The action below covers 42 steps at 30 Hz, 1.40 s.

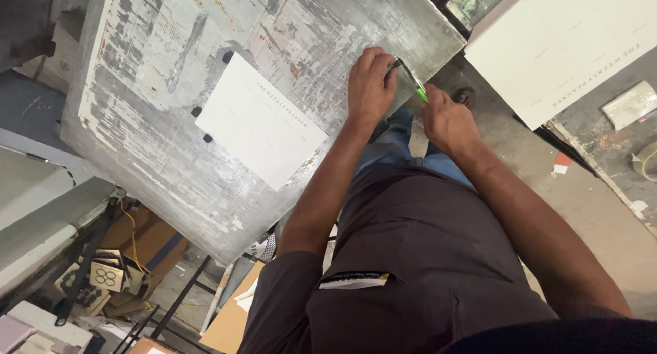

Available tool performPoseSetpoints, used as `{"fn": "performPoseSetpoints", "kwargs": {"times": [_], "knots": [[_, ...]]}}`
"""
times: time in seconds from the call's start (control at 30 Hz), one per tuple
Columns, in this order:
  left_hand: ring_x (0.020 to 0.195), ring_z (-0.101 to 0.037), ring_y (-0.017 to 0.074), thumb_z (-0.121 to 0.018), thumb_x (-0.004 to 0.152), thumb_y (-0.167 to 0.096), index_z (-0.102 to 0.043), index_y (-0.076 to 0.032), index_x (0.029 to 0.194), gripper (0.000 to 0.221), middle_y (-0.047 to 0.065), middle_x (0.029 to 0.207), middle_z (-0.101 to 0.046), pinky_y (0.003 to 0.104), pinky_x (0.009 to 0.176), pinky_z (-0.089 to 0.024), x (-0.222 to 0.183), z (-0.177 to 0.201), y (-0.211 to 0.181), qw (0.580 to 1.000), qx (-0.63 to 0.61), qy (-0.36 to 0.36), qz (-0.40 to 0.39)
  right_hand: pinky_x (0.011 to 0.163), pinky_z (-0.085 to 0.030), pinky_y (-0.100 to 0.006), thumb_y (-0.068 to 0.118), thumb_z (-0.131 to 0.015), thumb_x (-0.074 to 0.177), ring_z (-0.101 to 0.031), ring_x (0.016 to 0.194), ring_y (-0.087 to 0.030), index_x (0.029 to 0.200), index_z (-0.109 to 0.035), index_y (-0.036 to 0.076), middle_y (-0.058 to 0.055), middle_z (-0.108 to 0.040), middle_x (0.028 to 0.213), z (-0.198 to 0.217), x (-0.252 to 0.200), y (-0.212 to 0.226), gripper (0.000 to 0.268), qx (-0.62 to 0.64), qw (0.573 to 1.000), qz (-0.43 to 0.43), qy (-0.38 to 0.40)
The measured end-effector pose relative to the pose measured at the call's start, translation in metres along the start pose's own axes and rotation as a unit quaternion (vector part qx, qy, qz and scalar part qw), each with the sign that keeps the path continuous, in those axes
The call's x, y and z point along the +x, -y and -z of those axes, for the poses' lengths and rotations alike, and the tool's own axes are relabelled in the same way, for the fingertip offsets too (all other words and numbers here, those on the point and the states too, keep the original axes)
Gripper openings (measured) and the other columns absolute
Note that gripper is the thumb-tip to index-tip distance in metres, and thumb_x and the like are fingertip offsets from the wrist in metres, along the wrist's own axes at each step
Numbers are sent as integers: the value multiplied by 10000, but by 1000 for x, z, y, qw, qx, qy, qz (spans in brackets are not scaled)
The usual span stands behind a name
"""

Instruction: The recorder prepares stationery items at a workshop table and operates a press machine.

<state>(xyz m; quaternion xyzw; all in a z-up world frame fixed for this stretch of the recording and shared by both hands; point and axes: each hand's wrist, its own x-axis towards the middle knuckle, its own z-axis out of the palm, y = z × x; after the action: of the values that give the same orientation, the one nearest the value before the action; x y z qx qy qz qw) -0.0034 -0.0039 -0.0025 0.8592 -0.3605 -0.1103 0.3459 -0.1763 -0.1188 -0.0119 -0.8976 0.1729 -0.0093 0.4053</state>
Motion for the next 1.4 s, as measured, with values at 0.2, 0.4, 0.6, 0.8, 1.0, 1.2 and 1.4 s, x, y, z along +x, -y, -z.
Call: {"fn": "performPoseSetpoints", "kwargs": {"times": [0.2, 0.4, 0.6, 0.8, 1.0, 1.2, 1.4], "knots": [[1051, -624, 303, -767, 813, -75, -645, -81, 1037, 255, 77, 1127, -600, 445, 907, -504, 0, -2, 1, 1000, 14, -14, -10, 687, -556, -516, 86, -596, 1002, -688, 855, -457, 1297, -504, -89, -301, -678, 1058, 1, 3, 3, 355, -17, 1000, 9, 6], [1034, -631, 302, -767, 811, -75, -645, -84, 1024, 245, 74, 1126, -600, 440, 899, -513, -1, -5, 6, 1000, 13, -13, -7, 680, -556, -515, 95, -600, 1006, -691, 841, -453, 1277, -506, -94, -289, -679, 1036, 2, 5, 5, 343, -22, 1000, 12, 4], [1036, -628, 308, -770, 801, -72, -638, -77, 1028, 263, 78, 1128, -596, 447, 900, -510, -1, -4, 4, 1000, 15, -10, -8, 663, -558, -509, 99, -604, 1018, -690, 799, -440, 1273, -519, -96, -279, -682, 1012, 5, 6, 7, 332, -32, 999, 6, 13], [1056, -623, 310, -771, 796, -73, -642, -75, 1027, 265, 76, 1130, -596, 449, 912, -504, 0, -3, 3, 1000, 20, -7, -4, 651, -561, -497, 103, -612, 1018, -694, 783, -430, 1268, -526, -94, -270, -685, 991, 8, 6, 10, 330, -37, 999, 17, 5], [1053, -630, 294, -763, 824, -69, -649, -68, 1020, 226, 69, 1132, -597, 444, 914, -504, 0, -3, 2, 1000, 20, 1, 9, 650, -569, -484, 102, -615, 1018, -697, 763, -419, 1278, -533, -97, -265, -686, 974, 10, 7, 12, 337, -44, 999, 13, 13], [1042, -634, 286, -765, 819, -67, -660, -64, 1019, 226, 65, 1122, -600, 437, 911, -505, -1, -4, 5, 1000, 18, 2, 9, 642, -567, -492, 117, -611, 1006, -697, 753, -420, 1279, -545, -75, -247, -693, 965, 11, 9, 14, 341, -43, 999, -8, 24], [1018, -665, 309, -739, 838, -80, -672, -56, 1046, 220, 112, 1111, -614, 380, 814, -561, -4, 4, 0, 998, -50, -35, 35, 611, -560, -501, 137, -582, 1024, -697, 722, -413, 1287, -548, -65, -241, -694, 958, 14, 12, 18, 334, -76, 996, -9, 37]]}}
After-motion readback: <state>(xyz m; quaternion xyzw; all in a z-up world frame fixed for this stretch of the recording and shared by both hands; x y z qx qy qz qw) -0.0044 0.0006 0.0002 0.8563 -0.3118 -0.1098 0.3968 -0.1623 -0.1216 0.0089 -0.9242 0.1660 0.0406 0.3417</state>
